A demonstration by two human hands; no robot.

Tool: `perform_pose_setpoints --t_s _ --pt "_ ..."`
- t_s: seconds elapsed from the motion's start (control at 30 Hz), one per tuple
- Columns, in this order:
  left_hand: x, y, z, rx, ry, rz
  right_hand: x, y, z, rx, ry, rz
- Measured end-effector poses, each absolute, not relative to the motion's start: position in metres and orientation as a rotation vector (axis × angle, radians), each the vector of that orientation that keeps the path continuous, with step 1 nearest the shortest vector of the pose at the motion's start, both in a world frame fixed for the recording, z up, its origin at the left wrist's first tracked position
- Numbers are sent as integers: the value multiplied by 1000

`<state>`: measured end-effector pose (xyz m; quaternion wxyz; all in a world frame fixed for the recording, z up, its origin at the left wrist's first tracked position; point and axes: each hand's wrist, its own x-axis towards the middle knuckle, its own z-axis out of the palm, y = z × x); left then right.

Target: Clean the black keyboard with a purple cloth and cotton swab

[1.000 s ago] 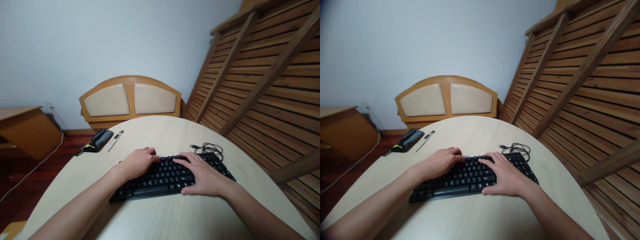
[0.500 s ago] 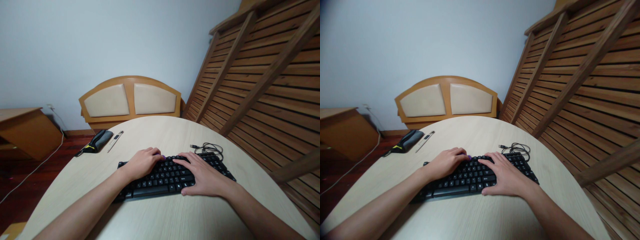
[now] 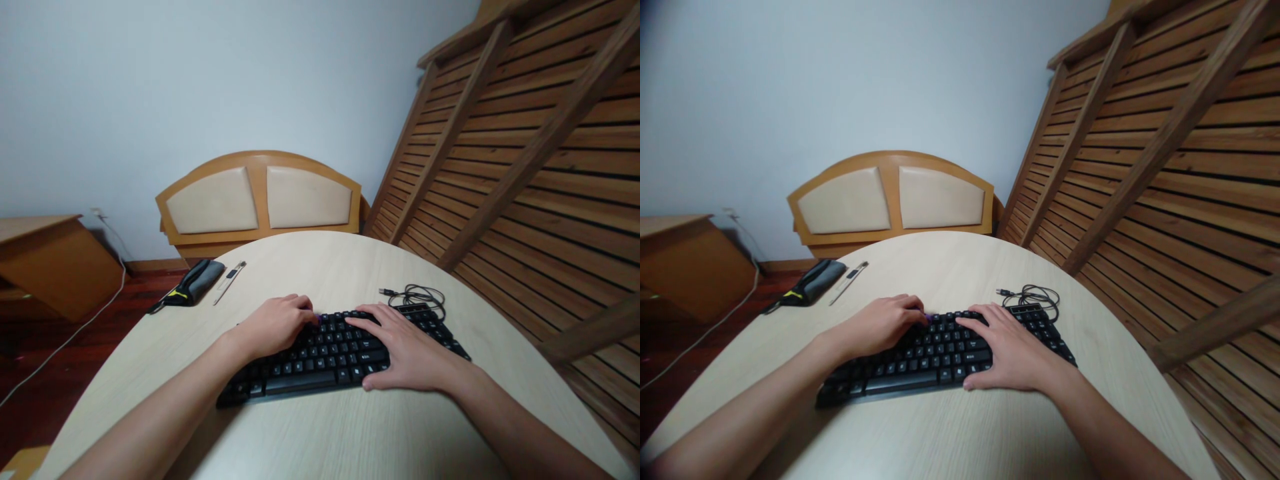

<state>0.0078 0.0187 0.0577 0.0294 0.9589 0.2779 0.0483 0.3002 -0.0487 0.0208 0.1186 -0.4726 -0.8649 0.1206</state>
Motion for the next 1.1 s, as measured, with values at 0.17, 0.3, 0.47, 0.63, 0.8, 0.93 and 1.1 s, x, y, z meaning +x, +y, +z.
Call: perform_pose_setpoints --t_s 0.17,0.3,0.47,0.63,0.8,0.93,1.1 --pt "5 15 66 2906 953 31 303 -48 20 -1395 -2532 374" --pt "1 12 71 2890 969 4 305 -49 21 -1383 -2523 384" --pt "-7 13 70 2872 1029 3 308 -49 21 -1372 -2514 389" --pt "-13 15 69 2839 1041 2 310 -48 23 -1380 -2506 409" --pt "-13 14 73 2821 1037 -38 313 -48 23 -1396 -2500 413" --pt "-17 14 74 2804 1064 -63 318 -47 21 -1402 -2504 385" --pt "-23 17 76 2777 1141 -123 322 -46 22 -1405 -2482 389"
